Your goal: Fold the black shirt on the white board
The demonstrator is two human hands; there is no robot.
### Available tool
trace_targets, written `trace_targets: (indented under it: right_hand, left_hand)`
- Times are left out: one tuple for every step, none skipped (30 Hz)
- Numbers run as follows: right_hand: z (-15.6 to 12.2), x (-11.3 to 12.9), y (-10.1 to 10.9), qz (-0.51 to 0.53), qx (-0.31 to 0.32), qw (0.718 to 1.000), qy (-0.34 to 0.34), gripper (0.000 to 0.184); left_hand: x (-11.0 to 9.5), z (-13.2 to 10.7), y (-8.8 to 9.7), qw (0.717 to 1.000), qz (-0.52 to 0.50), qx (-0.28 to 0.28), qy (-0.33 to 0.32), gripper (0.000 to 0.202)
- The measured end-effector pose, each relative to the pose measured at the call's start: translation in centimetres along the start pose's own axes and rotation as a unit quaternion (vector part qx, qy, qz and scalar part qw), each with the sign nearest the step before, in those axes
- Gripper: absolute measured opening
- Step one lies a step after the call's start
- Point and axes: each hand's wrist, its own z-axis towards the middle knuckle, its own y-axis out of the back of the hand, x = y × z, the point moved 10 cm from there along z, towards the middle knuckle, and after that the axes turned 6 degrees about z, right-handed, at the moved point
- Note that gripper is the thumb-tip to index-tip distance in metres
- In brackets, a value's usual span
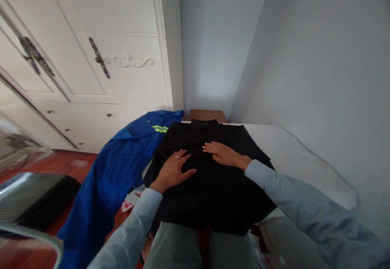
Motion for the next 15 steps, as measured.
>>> trace_targets:
  right_hand:
    - [-0.7,0.7,0.4,0.007,-0.014,1.0,0.005,0.059]
    - [-1.6,1.4,0.8,0.019,-0.034,0.999,0.007,0.058]
    - [-2.8,2.1,1.4,0.036,-0.061,0.997,0.004,0.057]
    - [-4.2,2.8,1.9,0.06,-0.093,0.994,-0.006,0.054]
    - [-5.9,3.3,2.4,0.089,-0.131,0.987,-0.024,0.05]
    - [-7.9,3.7,2.8,0.121,-0.173,0.976,-0.049,0.045]
    - [-10.2,4.0,2.9,0.155,-0.219,0.96,-0.082,0.04]
    - [-12.8,4.1,2.8,0.187,-0.27,0.937,-0.121,0.035]
    - [-15.6,4.2,2.3,0.213,-0.324,0.908,-0.159,0.03]
    - [-18.6,4.2,1.5,0.233,-0.375,0.875,-0.199,0.025]
    - [-21.6,4.3,0.4,0.247,-0.426,0.838,-0.237,0.022]
    - [-24.5,4.5,-0.9,0.261,-0.468,0.803,-0.262,0.019]
    - [-27.2,4.5,-2.5,0.272,-0.504,0.768,-0.288,0.017]
    - [-29.6,4.3,-4.3,0.283,-0.529,0.734,-0.318,0.015]
    - [-31.5,4.0,-6.1,0.292,-0.543,0.709,-0.343,0.014]
  left_hand:
    - [0.0,0.0,0.0,1.0,0.0,-0.001,-0.002,0.068]
    - [0.0,0.0,-0.1,1.0,0.0,-0.003,-0.005,0.069]
    - [0.0,0.0,-0.1,1.0,-0.001,-0.005,-0.008,0.069]
    - [0.0,0.0,-0.1,1.0,-0.002,-0.008,-0.011,0.069]
    - [0.0,0.0,-0.2,1.0,-0.003,-0.01,-0.012,0.07]
    - [0.1,0.1,-0.3,1.0,-0.004,-0.013,-0.013,0.07]
    - [0.3,0.1,-0.4,1.0,-0.007,-0.016,-0.011,0.07]
    - [0.4,0.2,-0.4,1.0,-0.011,-0.02,-0.009,0.071]
    - [0.6,0.2,-0.3,0.999,-0.019,-0.026,-0.007,0.071]
    - [0.7,0.2,-0.1,0.999,-0.034,-0.034,-0.004,0.069]
    - [0.8,0.2,0.3,0.997,-0.054,-0.048,-0.003,0.065]
    - [0.8,0.0,1.0,0.994,-0.08,-0.071,-0.002,0.059]
    - [0.7,-0.3,2.0,0.989,-0.106,-0.103,-0.004,0.051]
    - [0.6,-0.9,3.1,0.982,-0.128,-0.142,-0.005,0.042]
    - [0.4,-1.7,4.3,0.972,-0.141,-0.186,-0.004,0.035]
